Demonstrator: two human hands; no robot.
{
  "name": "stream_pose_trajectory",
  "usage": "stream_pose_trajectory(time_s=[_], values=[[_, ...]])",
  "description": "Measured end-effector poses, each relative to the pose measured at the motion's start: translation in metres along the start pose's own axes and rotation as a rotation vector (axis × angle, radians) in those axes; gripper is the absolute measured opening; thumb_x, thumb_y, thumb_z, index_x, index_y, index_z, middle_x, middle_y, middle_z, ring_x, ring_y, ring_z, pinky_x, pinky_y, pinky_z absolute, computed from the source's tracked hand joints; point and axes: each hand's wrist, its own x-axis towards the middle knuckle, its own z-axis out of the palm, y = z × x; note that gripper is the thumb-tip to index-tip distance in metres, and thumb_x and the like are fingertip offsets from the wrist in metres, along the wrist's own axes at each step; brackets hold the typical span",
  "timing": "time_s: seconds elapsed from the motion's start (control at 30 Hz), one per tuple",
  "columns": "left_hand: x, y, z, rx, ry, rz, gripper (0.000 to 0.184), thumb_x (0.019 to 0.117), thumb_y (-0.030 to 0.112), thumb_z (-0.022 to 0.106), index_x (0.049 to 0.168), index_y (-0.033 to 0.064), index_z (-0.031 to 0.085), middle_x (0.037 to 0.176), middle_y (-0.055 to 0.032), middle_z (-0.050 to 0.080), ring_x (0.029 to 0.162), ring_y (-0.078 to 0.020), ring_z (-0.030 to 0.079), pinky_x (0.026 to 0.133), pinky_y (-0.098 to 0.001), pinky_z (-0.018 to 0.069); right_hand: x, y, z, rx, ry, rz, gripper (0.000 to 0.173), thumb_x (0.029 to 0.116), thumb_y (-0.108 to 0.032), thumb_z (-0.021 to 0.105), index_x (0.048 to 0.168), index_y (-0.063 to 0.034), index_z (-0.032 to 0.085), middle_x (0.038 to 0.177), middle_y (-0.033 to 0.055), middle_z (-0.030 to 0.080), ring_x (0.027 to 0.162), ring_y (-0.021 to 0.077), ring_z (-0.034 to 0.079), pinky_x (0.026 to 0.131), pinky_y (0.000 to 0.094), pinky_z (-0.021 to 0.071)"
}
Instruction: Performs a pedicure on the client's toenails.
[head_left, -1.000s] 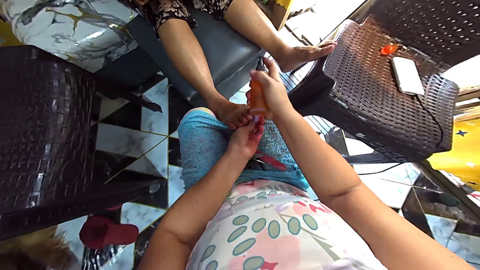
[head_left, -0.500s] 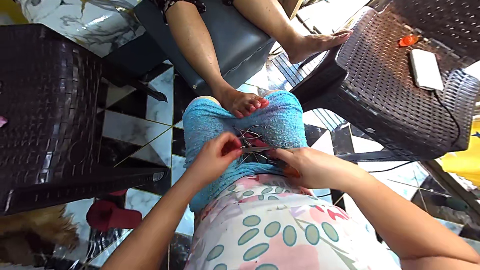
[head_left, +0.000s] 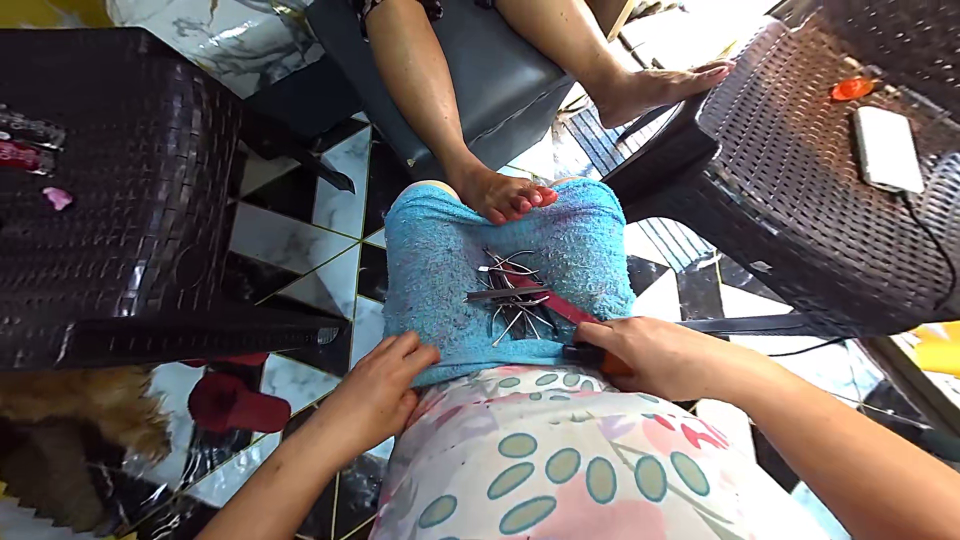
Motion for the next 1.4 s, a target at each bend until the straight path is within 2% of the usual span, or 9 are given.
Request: stream_pose_trajectory(time_s=[0.1, 0.2, 0.37, 0.57, 0.77, 0.9, 1.03, 1.17, 1.4], values=[[-0.012, -0.004, -0.005, 0.073, -0.054, 0.018, 0.035, 0.0773, -0.008, 0.068, 0.105, 0.0124, 0.073, 0.099, -0.0116, 0.064, 0.096, -0.0343, 0.065, 0.079, -0.0498, 0.0572, 0.004, -0.008, -0.005, 0.032, 0.051, -0.039, 0.049, 0.0922, -0.012, 0.070, 0.137, -0.0009, 0.053, 0.123, 0.0242, 0.061, 0.103, 0.0407, 0.066, 0.085, 0.0581, 0.0553], [-0.020, -0.007, -0.009, 0.039, -0.182, 0.083, 0.028, 0.0787, -0.005, 0.071, 0.101, 0.0118, 0.075, 0.097, -0.0122, 0.067, 0.094, -0.0359, 0.066, 0.079, -0.0542, 0.0568, 0.016, -0.019, -0.008, -0.013, 0.268, -0.135, 0.052, 0.1036, -0.038, 0.058, 0.142, -0.0037, 0.055, 0.120, 0.0191, 0.061, 0.099, 0.0334, 0.066, 0.081, 0.0514, 0.0573], [-0.015, -0.019, -0.040, -0.108, -0.470, -0.086, 0.033, 0.0910, 0.037, 0.077, 0.113, 0.0117, 0.077, 0.111, -0.0139, 0.072, 0.105, -0.0351, 0.068, 0.092, -0.0633, 0.0521, 0.061, -0.047, 0.000, -0.135, 0.192, -0.237, 0.044, 0.1099, -0.037, 0.046, 0.146, -0.0138, 0.056, 0.129, 0.0222, 0.060, 0.118, 0.0417, 0.060, 0.092, 0.0576, 0.0530], [0.033, -0.010, -0.055, 0.055, 0.273, 0.052, 0.026, 0.0986, 0.034, 0.063, 0.113, 0.0151, 0.074, 0.101, 0.0009, 0.070, 0.095, -0.0156, 0.068, 0.087, -0.0426, 0.0572, 0.098, -0.052, 0.007, -0.023, 0.602, -0.195, 0.017, 0.0995, -0.008, 0.058, 0.105, -0.0029, 0.073, 0.092, 0.0159, 0.072, 0.083, 0.0335, 0.072, 0.071, 0.0556, 0.0591], [0.082, 0.012, -0.043, 0.039, 0.344, 0.215, 0.020, 0.1002, 0.026, 0.062, 0.111, 0.0147, 0.075, 0.101, 0.0026, 0.071, 0.098, -0.0118, 0.068, 0.091, -0.0388, 0.0564, 0.134, -0.064, -0.016, 0.074, 0.432, 0.180, 0.015, 0.0983, -0.012, 0.063, 0.110, -0.0039, 0.066, 0.090, 0.0183, 0.070, 0.090, 0.0389, 0.071, 0.076, 0.0604, 0.0556], [0.097, 0.012, -0.037, -0.035, 0.461, 0.204, 0.018, 0.1014, 0.024, 0.061, 0.108, 0.0147, 0.076, 0.099, 0.0036, 0.072, 0.094, -0.0078, 0.068, 0.086, -0.0319, 0.0572, 0.131, -0.058, -0.010, 0.207, 0.636, 0.048, 0.012, 0.0955, -0.009, 0.066, 0.105, -0.0068, 0.072, 0.086, 0.0128, 0.072, 0.082, 0.0326, 0.072, 0.072, 0.0584, 0.0566], [0.105, 0.020, -0.033, -0.556, 0.575, 0.029, 0.020, 0.0994, 0.009, 0.064, 0.119, 0.0067, 0.068, 0.103, -0.0027, 0.071, 0.086, -0.0084, 0.070, 0.079, -0.0257, 0.0613, 0.106, -0.034, 0.002, 0.167, 1.181, -0.301, 0.017, 0.0945, -0.003, 0.064, 0.103, -0.0063, 0.078, 0.096, 0.0064, 0.075, 0.084, 0.0157, 0.073, 0.074, 0.0364, 0.0624], [0.124, 0.041, -0.026, -1.471, 0.370, -0.345, 0.026, 0.1023, -0.005, 0.045, 0.121, 0.0055, 0.060, 0.106, -0.0083, 0.068, 0.088, -0.0191, 0.070, 0.081, -0.0368, 0.0612, 0.071, 0.003, -0.001, 0.183, 1.560, -0.306, 0.019, 0.0989, -0.003, 0.061, 0.110, 0.0001, 0.075, 0.106, 0.0104, 0.074, 0.085, 0.0112, 0.071, 0.074, 0.0284, 0.0623], [0.197, 0.069, -0.001, -2.014, 0.196, -0.592, 0.024, 0.1048, 0.001, 0.044, 0.123, -0.0051, 0.059, 0.105, -0.0142, 0.070, 0.089, -0.0191, 0.072, 0.086, -0.0311, 0.0596, 0.047, 0.045, 0.012, 0.387, 1.564, 0.024, 0.037, 0.1003, -0.004, 0.053, 0.136, 0.0017, 0.059, 0.117, 0.0121, 0.066, 0.076, 0.0081, 0.065, 0.068, 0.0240, 0.0587]])
